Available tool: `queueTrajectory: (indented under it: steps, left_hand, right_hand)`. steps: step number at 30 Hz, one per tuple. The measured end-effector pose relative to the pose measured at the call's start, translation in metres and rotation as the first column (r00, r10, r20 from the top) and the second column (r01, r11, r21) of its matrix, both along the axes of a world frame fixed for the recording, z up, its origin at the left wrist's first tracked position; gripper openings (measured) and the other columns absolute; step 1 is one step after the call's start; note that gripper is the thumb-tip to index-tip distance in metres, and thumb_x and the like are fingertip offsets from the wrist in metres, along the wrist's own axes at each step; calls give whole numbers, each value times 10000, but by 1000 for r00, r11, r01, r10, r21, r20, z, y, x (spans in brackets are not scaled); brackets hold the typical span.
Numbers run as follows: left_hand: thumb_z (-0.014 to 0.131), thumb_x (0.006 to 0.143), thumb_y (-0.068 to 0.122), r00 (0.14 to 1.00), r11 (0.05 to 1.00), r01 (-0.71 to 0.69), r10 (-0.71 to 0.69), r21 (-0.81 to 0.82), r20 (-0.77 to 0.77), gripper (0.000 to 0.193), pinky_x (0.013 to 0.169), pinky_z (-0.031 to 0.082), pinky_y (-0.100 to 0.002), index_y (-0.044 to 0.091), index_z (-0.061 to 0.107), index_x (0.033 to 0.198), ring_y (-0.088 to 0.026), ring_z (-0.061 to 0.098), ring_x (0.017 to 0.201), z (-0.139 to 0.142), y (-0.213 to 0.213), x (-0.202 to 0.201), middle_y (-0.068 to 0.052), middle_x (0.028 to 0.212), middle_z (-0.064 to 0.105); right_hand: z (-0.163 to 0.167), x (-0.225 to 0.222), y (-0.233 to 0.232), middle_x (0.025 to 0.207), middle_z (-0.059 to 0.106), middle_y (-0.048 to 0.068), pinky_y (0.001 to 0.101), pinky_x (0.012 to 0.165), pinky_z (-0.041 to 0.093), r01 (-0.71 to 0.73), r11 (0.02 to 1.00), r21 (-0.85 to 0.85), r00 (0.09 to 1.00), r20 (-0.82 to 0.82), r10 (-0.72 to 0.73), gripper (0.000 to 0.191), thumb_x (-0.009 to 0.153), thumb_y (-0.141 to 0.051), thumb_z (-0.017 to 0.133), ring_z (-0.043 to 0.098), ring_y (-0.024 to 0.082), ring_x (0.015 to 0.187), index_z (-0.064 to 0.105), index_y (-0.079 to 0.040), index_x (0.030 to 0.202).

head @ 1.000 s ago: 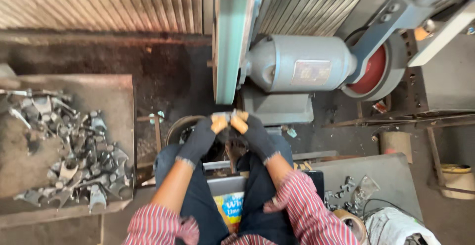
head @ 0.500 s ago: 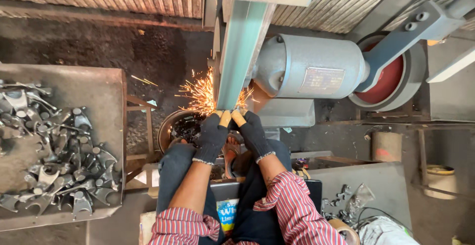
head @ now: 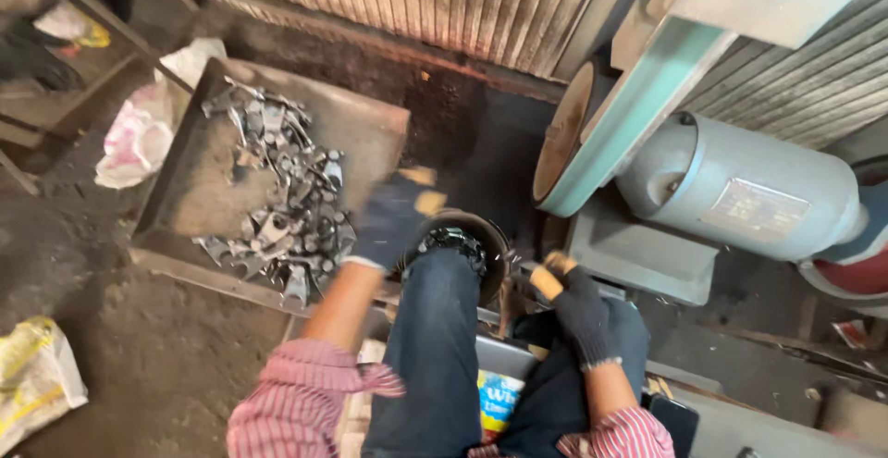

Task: The person sits at a belt grinder and grinds metal workpieces by hand, holding each piece against the moving belt with sparks flying. They place finished pieces onto a metal tray and pick up new pieces from the tray to continue grinding.

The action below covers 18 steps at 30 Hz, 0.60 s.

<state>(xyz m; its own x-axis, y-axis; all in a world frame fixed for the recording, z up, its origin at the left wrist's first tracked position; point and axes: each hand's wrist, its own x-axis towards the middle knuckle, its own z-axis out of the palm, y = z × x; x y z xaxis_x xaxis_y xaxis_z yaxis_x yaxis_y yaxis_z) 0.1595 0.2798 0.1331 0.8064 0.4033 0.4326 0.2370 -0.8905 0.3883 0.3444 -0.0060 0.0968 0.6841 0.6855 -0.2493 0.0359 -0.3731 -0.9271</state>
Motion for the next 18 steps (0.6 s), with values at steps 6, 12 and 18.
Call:
queueTrajectory:
  steps: [6,12,18]
  left_hand:
    - [580,906,128,814,873,-335,458,355,-358,181,735,535,-464,104,745,978,-365,675,873,-26,98,-74,-176,938,703]
    - [679,923,159,948,941,-313,301,-129,-103,188,850,533,-465,54,758,1058,-363,692,993,-3,36,-35,-192,1035,735]
    - [763,856,219,991,461,62,79,-885,110,461,861,565,-353,-23,671,1237,-206,707,968,-2,-133,20,-170,1072,735]
  right_hand:
    - [12,-37,17,1226,679,191,383,930,519,-434,845,-313,810,275,518,501,904,-380,730,662,335,1098,634,-56,1273]
    - [37,-55,30,1173,747,143,403,956,517,-517,770,-374,738,262,622,449,938,-419,700,688,301,1123,695,-106,1259]
    - [8,-47,4,1130,740,18,313,879,584,165,933,320,650,-747,142,345,948,-267,639,688,123,1019,670,-45,1211]
